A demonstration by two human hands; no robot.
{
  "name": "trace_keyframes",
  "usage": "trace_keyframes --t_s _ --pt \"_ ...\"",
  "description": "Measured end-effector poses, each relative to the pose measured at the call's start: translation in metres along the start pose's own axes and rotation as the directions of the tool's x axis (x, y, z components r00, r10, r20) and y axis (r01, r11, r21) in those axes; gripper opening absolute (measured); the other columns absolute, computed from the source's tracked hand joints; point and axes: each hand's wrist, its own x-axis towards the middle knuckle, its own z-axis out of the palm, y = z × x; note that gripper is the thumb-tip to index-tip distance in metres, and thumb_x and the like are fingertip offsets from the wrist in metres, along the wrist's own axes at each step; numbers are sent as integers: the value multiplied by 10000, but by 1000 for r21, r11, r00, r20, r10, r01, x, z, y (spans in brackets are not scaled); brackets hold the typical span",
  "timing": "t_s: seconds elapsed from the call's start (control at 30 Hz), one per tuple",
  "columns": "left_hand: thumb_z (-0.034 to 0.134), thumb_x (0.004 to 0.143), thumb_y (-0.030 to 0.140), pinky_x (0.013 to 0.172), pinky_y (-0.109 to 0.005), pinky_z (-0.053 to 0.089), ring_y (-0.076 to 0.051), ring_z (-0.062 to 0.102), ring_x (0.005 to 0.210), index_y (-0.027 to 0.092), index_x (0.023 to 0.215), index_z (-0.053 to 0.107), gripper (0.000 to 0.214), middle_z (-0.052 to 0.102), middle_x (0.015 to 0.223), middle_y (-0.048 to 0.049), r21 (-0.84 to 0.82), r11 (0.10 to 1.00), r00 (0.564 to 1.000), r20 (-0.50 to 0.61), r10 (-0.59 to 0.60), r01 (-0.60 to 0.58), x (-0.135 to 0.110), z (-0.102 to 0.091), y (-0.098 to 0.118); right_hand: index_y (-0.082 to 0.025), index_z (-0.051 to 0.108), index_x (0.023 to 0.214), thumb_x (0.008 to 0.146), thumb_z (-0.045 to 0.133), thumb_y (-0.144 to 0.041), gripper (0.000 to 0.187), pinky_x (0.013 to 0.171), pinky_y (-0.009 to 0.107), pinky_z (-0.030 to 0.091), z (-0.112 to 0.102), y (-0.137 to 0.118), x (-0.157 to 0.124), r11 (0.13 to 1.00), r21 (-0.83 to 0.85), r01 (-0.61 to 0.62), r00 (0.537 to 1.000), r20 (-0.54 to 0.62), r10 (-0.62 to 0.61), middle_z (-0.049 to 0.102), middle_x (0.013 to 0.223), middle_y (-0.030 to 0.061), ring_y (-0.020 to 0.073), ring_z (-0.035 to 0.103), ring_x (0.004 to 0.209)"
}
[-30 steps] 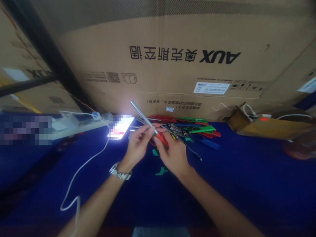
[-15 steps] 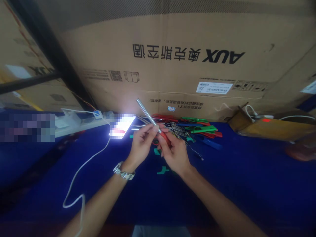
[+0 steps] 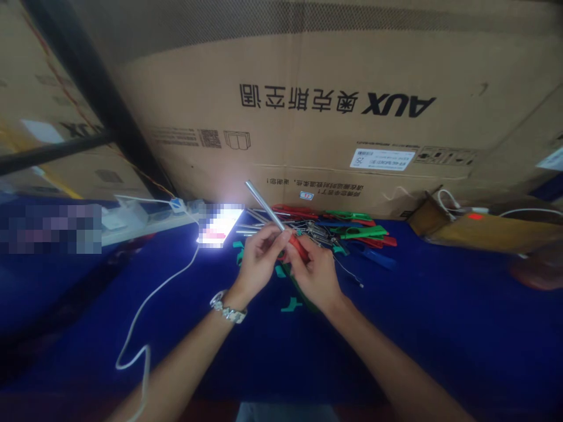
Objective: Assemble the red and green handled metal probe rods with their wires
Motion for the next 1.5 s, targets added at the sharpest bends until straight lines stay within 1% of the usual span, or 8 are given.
trace_keyframes --t_s 0.2,0.43,0.67,0.83,1.03,1.2,1.33,1.5 --pt "716 845 404 522 -237 442 -129 522 542 212 870 768 201 582 581 14 -53 997 996 -60 -61 57 -2 10 -3 -245 628 1208 977 488 -428 325 487 222 445 -2 3 1 999 43 -4 1000 17 3 703 689 -24 127 621 495" --pt "792 762 382 528 -242 475 -112 547 543 174 951 776 281 684 708 -12 -142 963 968 134 -212 230 1 4 -3 -205 681 1015 946 541 -372 228 537 230 461 -4 6 5 1000 5 19 999 30 -19 664 620 -23 134 618 513" --pt "823 720 408 674 -269 539 -170 695 762 139 821 744 298 763 859 -74 -312 920 959 -76 -273 237 6 1 -5 -191 691 948 968 499 -463 334 504 222 485 -2 11 7 983 183 -23 982 190 -13 651 601 -26 129 620 496" --pt "823 708 426 479 -227 495 -174 699 699 148 825 689 330 758 854 -67 -365 890 940 -93 -327 274 6 3 -8 -185 726 888 948 527 -475 357 443 208 481 5 10 4 962 254 -98 986 154 60 636 552 -24 121 601 449" --pt "680 812 577 302 -230 391 -132 599 464 176 923 662 416 750 890 -64 -285 876 921 89 -380 389 2 5 -16 -186 755 979 935 544 -473 359 423 220 512 9 12 4 955 270 -120 988 128 88 636 538 -24 126 604 426" --pt "669 808 610 297 -197 337 -164 649 548 202 783 567 421 644 659 -7 -272 915 952 11 -307 298 4 6 -17 -176 735 932 940 542 -477 358 419 217 503 12 13 2 957 264 -122 986 143 86 651 559 -14 127 615 421" --pt "688 812 575 448 -199 465 -129 636 581 198 735 517 422 490 577 53 -316 931 972 -88 -219 181 10 2 -15 -162 706 943 952 526 -471 358 436 214 500 8 12 -3 964 234 -129 970 230 74 709 639 6 117 617 424" --pt "716 819 508 597 -236 537 -91 569 516 189 745 533 375 465 560 76 -459 864 962 -67 -263 205 13 -1 -14 -163 696 835 957 516 -499 400 450 207 489 8 9 -7 963 245 -113 975 215 59 703 627 13 111 613 427"
